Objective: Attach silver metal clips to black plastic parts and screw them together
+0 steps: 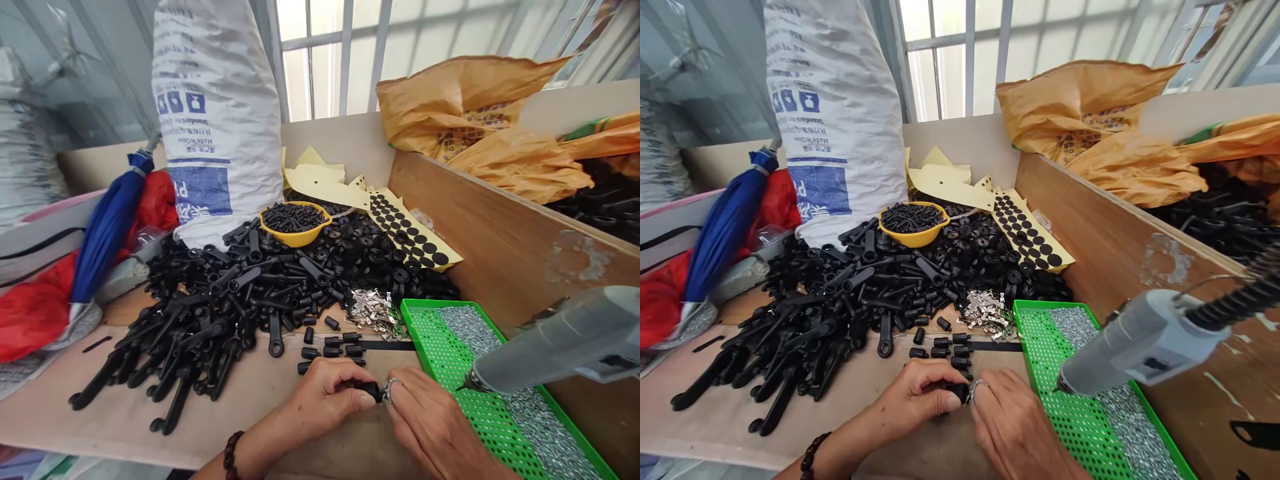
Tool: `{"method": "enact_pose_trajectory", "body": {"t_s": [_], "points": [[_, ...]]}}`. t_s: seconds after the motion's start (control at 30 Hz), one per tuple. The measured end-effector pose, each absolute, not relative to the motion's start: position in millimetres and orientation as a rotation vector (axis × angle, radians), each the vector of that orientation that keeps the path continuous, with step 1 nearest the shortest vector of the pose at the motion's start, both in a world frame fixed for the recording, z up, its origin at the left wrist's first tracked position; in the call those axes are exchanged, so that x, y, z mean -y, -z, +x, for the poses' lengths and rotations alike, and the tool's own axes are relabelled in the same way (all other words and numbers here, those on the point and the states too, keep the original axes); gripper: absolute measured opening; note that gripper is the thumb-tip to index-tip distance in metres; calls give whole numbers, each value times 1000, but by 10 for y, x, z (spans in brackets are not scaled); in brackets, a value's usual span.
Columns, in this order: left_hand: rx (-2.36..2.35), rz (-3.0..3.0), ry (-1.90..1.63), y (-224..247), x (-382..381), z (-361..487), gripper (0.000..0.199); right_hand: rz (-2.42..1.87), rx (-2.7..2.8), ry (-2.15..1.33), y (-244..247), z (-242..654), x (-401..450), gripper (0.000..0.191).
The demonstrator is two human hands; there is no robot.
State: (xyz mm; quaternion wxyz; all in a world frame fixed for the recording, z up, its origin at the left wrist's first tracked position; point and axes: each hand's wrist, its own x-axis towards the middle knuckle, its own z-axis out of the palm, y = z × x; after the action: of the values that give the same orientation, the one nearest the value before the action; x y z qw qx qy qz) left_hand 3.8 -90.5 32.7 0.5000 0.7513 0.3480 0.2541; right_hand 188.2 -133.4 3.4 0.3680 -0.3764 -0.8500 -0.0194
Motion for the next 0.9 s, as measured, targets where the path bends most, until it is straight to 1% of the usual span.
{"method": "enact_pose_trajectory", "body": {"t_s": [0.2,0.37,0.5,0.57,0.63,0.7,0.8,0.9], "points": [[-833,2107,-702,-332,979,29,18,-1060,2023,-385,33,1799,1397,26],[-767,2458,-907,-240,1027,9,24,-1293,1669,-550,282,1733,1512,30],[-721,2751,-958,-184,1040,-4,26,-1365,1506,-941,373,1732,1536,40],[-708,2814,-939,-162,1045,-13,27,-1373,1455,-1045,347,1727,1523,42],[-727,2761,-935,-148,1046,-20,27,-1390,1442,-1060,292,1709,1500,42],[-754,2584,-953,-152,1040,-24,24,-1382,1504,-1000,226,1683,1471,39],[-813,2257,-921,-189,1013,-24,21,-1278,1690,-809,144,1645,1418,36],[-890,2059,-816,-228,985,-25,17,-1161,1846,-628,90,1635,1372,32]]}}
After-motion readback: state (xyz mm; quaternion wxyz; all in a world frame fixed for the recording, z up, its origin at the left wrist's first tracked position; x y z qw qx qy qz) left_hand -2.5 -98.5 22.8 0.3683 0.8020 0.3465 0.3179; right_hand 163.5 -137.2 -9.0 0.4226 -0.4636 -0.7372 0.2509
